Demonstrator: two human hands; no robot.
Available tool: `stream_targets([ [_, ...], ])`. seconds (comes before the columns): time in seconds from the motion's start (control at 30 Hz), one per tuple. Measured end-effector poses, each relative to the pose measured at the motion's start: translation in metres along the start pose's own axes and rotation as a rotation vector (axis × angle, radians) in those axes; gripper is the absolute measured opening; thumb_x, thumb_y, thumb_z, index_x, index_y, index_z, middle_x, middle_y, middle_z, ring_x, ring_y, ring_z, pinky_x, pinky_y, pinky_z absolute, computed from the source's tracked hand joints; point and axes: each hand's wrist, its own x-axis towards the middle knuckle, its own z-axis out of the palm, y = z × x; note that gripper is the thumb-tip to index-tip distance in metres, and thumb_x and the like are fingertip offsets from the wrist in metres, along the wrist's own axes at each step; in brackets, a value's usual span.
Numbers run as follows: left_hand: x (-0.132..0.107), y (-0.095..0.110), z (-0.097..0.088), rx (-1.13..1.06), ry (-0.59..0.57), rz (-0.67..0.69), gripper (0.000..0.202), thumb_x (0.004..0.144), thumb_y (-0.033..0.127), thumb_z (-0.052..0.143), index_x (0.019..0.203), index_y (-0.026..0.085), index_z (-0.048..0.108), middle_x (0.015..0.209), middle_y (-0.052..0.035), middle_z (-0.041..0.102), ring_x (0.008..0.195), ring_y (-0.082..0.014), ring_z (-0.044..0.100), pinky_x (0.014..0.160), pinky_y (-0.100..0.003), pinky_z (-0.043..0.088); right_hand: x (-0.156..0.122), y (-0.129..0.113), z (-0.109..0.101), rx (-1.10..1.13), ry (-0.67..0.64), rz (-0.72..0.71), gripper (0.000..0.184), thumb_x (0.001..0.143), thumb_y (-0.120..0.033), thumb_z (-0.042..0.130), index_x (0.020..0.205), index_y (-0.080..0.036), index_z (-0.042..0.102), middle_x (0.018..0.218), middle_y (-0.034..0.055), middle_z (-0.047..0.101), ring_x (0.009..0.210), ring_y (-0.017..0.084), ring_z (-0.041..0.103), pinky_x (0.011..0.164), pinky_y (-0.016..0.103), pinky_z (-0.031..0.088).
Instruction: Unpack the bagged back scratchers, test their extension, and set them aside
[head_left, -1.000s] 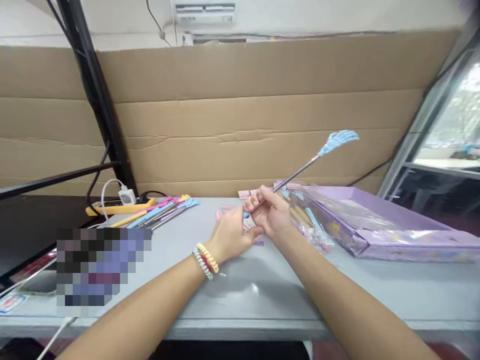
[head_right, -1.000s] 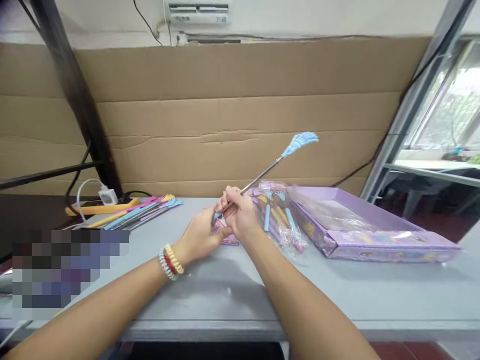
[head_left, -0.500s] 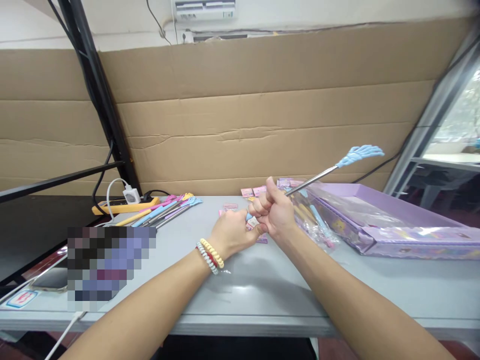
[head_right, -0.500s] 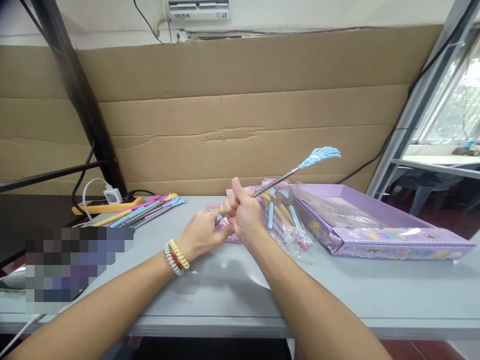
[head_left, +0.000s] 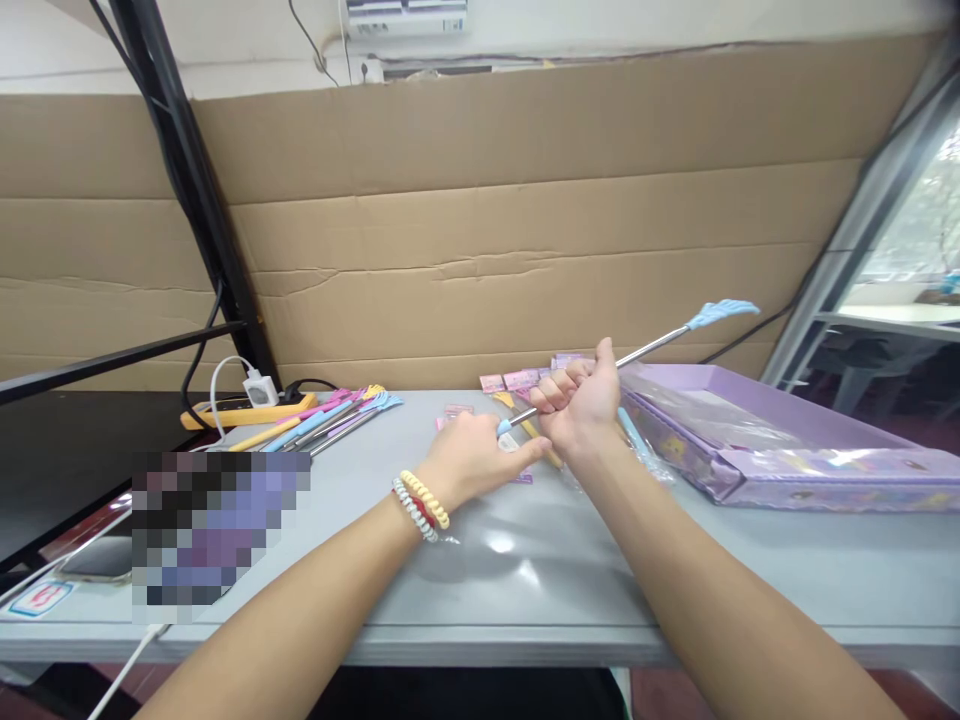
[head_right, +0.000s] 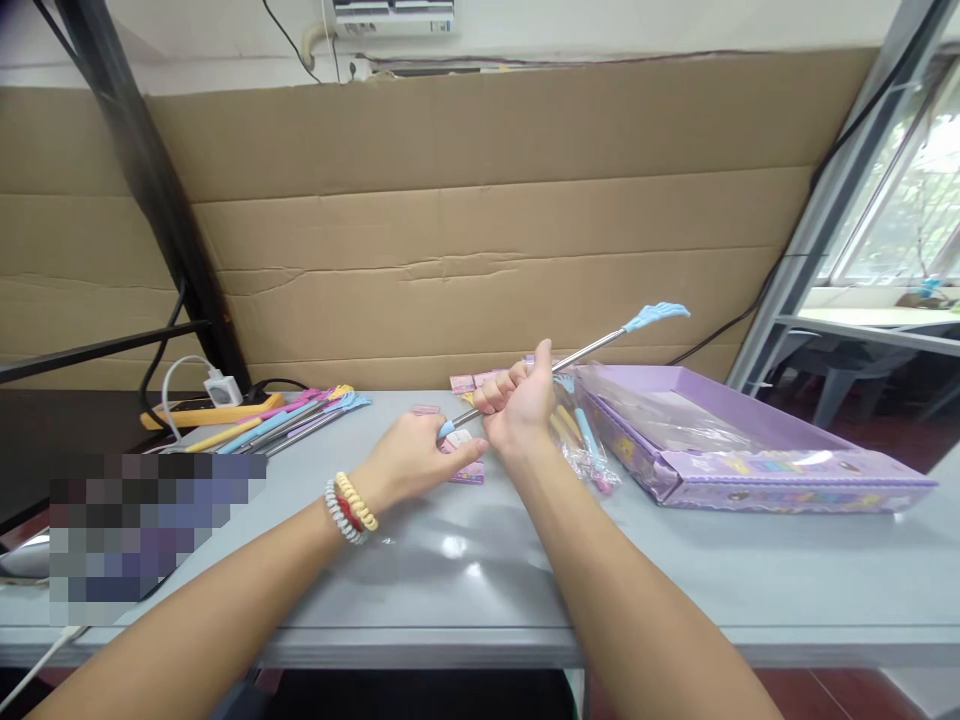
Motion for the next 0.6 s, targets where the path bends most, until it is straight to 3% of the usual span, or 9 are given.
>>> stream_targets([
  [0.2,0.006,-0.005,-0.009,-0.151,-0.145,0.062,0.058,0.07,0.073,0.036,0.048,0.019,0.038,0.048,-0.0001,0.042,0.05,-0.0129,0.041,0.049,-0.026,0.028,0.008,-0.007,-0.007,0.054,-0.008,0.033,0.058,0.079,-0.069,0.031,0.056,-0.021,0.009,0.037,-0.0093,0.013,0.03,0.006,0.012,0.029,0.022,0.014],
  [0.3,0.01,-0.009,-0.02,-0.389,-0.368,-0.018,0.057,0.074,0.07,0.032,0.049,0.019,0.034,0.047,0.0017,0.037,0.044,-0.0102,0.034,0.045,-0.025,0.026,0.008,-0.008,-0.008,0.066,-0.064,0.061,0.058,0.079,-0.069,0.029,0.055,-0.021,0.01,0.037,-0.0089,0.013,0.031,0.006,0.011,0.03,0.022,0.014],
  [0.47,0.013,-0.033,-0.041,-0.684,-0.79,-0.308,0.042,0.075,0.058,0.037,0.057,0.02,0.04,0.045,0.0067,0.023,0.037,-0.0069,0.016,0.038,-0.023,0.012,0.009,-0.018,-0.012,0.065,-0.142,0.05,0.057,0.081,-0.067,0.027,0.052,-0.02,0.012,0.037,-0.0083,0.012,0.031,0.007,0.011,0.03,0.023,0.014],
  [0.53,0.013,-0.05,-0.046,-0.667,-0.81,-0.414,0.038,0.073,0.054,0.042,0.057,0.02,0.042,0.044,0.0072,0.022,0.036,-0.0064,0.014,0.038,-0.023,0.009,0.013,-0.028,-0.017,0.062,-0.129,0.006,0.057,0.083,-0.065,0.024,0.051,-0.02,0.013,0.036,-0.0078,0.012,0.031,0.007,0.012,0.03,0.022,0.014],
  [0.6,0.015,-0.07,-0.047,-0.674,-0.663,-0.433,0.032,0.074,0.047,0.043,0.058,0.019,0.045,0.045,0.0057,0.03,0.036,-0.0067,0.021,0.037,-0.022,0.014,0.018,-0.036,-0.022,0.046,-0.102,-0.06,0.057,0.085,-0.063,0.022,0.05,-0.019,0.014,0.035,-0.0073,0.013,0.03,0.007,0.012,0.031,0.022,0.015],
])
